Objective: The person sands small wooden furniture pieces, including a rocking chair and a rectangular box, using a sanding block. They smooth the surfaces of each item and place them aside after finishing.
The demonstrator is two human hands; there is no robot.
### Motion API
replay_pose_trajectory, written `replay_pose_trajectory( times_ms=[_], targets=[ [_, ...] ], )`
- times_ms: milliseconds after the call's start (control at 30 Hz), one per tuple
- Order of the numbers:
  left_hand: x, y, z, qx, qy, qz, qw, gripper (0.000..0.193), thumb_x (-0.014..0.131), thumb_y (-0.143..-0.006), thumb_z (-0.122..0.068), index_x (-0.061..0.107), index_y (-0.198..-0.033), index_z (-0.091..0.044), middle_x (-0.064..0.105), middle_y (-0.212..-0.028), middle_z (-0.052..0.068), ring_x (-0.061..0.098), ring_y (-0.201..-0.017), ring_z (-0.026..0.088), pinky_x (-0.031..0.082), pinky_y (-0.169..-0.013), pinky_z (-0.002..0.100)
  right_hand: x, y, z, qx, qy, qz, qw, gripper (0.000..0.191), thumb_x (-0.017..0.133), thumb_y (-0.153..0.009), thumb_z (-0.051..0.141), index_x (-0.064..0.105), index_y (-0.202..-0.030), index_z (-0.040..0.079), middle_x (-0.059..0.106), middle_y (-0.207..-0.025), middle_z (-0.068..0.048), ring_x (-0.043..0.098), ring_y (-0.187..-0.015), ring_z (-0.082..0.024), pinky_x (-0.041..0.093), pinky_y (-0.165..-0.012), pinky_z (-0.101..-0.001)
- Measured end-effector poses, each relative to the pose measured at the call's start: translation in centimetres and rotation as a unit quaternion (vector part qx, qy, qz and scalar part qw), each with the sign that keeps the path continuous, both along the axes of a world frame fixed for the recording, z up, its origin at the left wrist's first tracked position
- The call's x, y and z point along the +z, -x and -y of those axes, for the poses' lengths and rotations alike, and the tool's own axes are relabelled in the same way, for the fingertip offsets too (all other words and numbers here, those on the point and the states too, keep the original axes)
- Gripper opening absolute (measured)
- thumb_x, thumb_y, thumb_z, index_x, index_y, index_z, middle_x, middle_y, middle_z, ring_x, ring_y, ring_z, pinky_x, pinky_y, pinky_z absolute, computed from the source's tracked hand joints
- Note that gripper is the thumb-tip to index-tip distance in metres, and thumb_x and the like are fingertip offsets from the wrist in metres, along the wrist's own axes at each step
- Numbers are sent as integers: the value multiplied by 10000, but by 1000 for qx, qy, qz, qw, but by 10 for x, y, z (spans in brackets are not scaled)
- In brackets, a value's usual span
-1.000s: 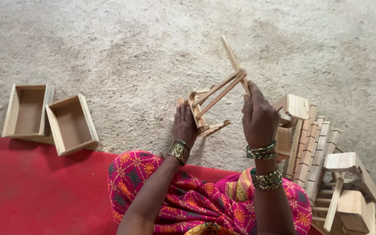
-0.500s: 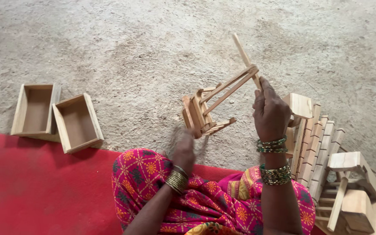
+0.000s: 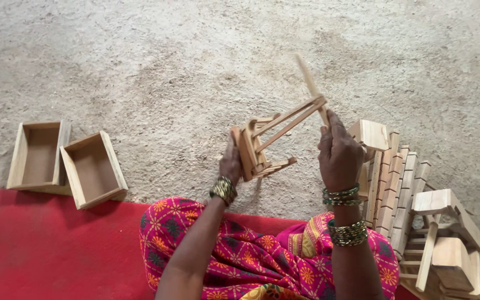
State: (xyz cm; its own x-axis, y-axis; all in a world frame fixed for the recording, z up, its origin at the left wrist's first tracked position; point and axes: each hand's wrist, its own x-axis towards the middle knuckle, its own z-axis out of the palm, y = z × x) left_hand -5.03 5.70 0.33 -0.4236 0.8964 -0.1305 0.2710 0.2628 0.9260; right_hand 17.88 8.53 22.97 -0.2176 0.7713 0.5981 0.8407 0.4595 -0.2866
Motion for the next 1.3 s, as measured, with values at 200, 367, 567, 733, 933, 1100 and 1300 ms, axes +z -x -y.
replay_pose_trajectory(
  times_ms=[200, 367, 567, 733, 933, 1100, 1300],
  targets=[
    [-4, -33, 45, 20, -214, -167, 962, 500, 287, -1173, -325, 313, -1668, -265, 711, -915, 95, 653, -631, 88, 527, -485, 236, -5, -10, -14, -28, 18, -13, 999, 339, 558, -1118, 207, 662, -1399, 46, 762, -868, -124, 725, -652, -191, 569, -579, -352],
    [-11, -26, 45, 29, 113, -190, 975, 487, 292, -1140, -221, 390, -1614, -279, 758, -844, 68, 539, -533, 131, 441, -428, 257, 0, -16, -13, -24, 28, -28, 999, 328, 553, -1118, 189, 669, -1377, 25, 755, -822, -126, 734, -651, -199, 576, -583, -351],
    [-17, -2, 13, 88, 19, -232, 968, 616, 338, -949, 47, 412, -1528, -149, 460, -1594, 91, 666, -799, 209, 566, -528, 296, 3, -13, -5, -5, 31, -35, 999, 337, 547, -1114, 192, 653, -1389, 30, 757, -859, -125, 728, -626, -184, 570, -561, -330],
    [-24, -20, 20, -38, 72, -392, 916, 718, 451, -870, 36, 369, -1569, -104, 350, -1623, 136, 454, -1402, 288, 528, -1019, 417, 2, -5, 1, -2, -1, 0, 1000, 371, 538, -1086, 173, 657, -1408, 32, 747, -772, -109, 708, -619, -211, 550, -593, -367],
    [-2, -33, 55, -97, 89, -416, 900, 643, 515, -803, -72, 461, -1443, -115, 411, -1555, 102, 467, -1400, 284, 469, -1051, 497, 1, 1, -9, -6, 26, -34, 999, 341, 551, -1117, 200, 643, -1401, 36, 739, -801, -135, 722, -637, -218, 558, -592, -368],
    [59, -19, 74, -71, 294, -128, 945, 524, 353, -1047, -117, 470, -1538, -258, 666, -1337, 127, 709, -1077, 277, 586, -832, 377, -8, 3, -10, -7, -27, 32, 999, 353, 543, -1117, 216, 639, -1421, 65, 770, -883, -122, 719, -654, -220, 560, -573, -357],
    [72, -15, 76, 135, -164, -270, 939, 454, 352, -1108, -88, 464, -1549, -84, 594, -1479, 124, 662, -1136, 301, 611, -821, 306, -7, 8, -11, -10, 46, -5, 999, 385, 543, -1103, 224, 604, -1442, 52, 757, -768, -73, 708, -592, -176, 541, -526, -341]
  ],
)
